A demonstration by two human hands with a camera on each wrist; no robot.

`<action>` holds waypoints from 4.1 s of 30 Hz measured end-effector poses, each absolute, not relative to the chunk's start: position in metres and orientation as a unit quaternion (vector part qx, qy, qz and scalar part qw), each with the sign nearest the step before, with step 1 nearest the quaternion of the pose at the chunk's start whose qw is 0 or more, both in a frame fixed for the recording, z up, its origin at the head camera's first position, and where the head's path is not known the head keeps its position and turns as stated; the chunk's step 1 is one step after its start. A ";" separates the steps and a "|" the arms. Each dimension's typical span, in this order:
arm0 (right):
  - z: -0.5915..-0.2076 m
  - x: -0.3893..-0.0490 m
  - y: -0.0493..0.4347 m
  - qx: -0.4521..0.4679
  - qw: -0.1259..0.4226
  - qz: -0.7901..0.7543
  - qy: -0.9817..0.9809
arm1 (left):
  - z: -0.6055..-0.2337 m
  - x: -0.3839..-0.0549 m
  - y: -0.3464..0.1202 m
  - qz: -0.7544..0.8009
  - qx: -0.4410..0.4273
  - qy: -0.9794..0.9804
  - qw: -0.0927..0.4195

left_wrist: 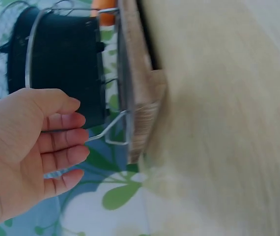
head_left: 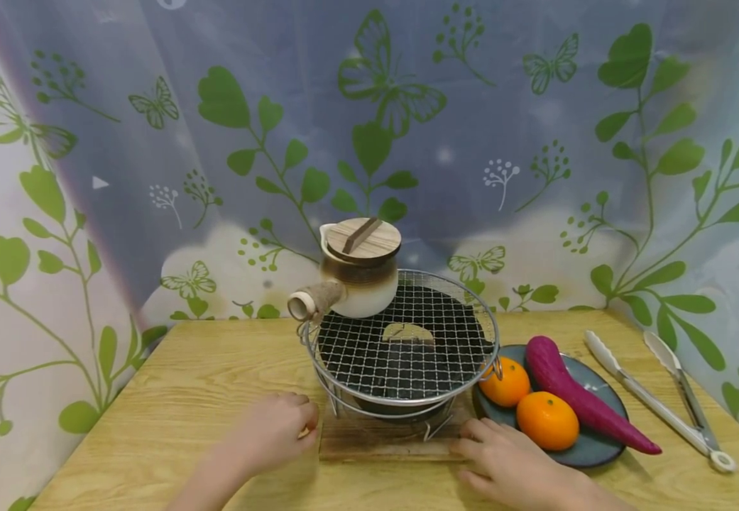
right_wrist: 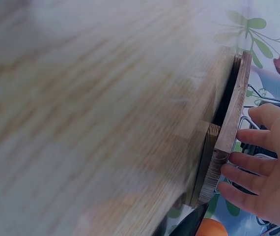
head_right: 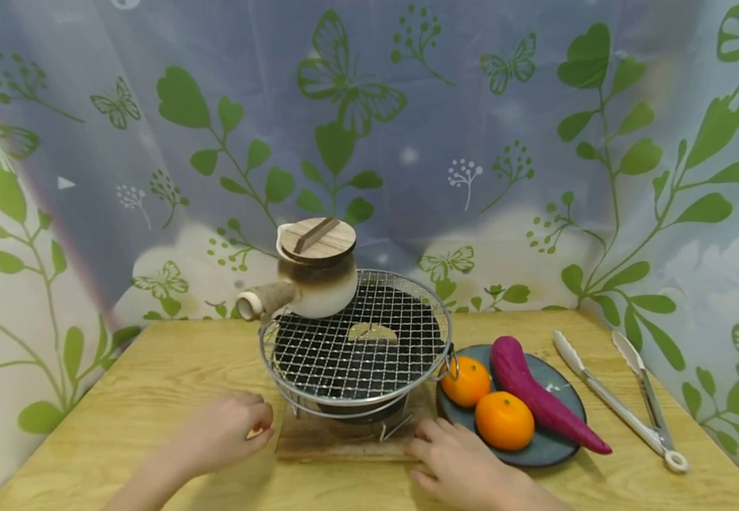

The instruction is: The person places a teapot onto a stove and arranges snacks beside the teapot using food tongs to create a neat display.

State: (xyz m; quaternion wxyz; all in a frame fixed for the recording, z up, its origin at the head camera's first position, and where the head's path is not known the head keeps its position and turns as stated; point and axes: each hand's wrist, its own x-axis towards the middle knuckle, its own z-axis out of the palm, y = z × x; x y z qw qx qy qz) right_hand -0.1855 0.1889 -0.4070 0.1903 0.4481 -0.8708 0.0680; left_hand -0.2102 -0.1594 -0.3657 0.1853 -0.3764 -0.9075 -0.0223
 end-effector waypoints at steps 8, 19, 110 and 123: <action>-0.406 -0.186 0.192 0.449 0.175 0.069 -0.874 | -0.379 -0.208 -0.149 0.016 -0.393 -0.904 0.167; -0.396 -0.182 0.199 0.414 0.138 0.119 -0.892 | -0.393 -0.207 -0.138 0.026 -0.405 -0.901 0.153; -0.369 -0.242 0.424 0.060 0.067 0.072 -0.993 | -0.405 -0.209 -0.132 -0.002 -0.427 -0.889 0.165; -0.374 -0.247 0.442 0.015 0.012 0.063 -0.998 | -0.407 -0.210 -0.132 -0.004 -0.436 -0.885 0.167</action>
